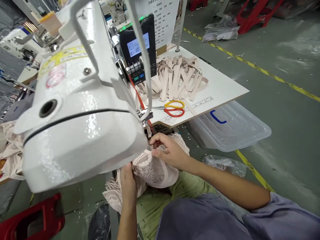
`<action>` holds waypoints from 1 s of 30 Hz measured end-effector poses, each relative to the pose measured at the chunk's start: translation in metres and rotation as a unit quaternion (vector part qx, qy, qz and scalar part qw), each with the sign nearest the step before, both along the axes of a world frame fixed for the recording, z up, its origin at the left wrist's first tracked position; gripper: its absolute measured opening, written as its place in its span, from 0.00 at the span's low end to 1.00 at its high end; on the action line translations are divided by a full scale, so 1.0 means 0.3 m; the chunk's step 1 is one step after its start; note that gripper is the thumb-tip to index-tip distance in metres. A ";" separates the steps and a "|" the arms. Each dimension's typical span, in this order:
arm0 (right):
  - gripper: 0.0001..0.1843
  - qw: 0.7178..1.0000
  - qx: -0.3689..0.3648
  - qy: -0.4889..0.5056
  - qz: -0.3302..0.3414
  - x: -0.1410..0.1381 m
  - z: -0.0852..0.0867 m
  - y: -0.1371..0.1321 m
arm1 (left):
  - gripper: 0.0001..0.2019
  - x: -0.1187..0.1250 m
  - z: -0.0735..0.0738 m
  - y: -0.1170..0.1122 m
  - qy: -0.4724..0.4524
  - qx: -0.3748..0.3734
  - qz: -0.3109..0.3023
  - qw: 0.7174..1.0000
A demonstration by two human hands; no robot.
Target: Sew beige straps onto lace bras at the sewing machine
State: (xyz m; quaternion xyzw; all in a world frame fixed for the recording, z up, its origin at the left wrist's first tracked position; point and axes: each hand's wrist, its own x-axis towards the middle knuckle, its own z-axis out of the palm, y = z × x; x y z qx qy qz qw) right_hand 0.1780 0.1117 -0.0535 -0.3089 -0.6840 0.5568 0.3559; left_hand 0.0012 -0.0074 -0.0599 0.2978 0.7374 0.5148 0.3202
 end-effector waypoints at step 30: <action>0.19 0.996 -0.087 -0.006 -0.027 -0.053 0.032 -0.044 | 0.16 0.019 0.091 -0.016 -0.088 0.076 -0.004 0.993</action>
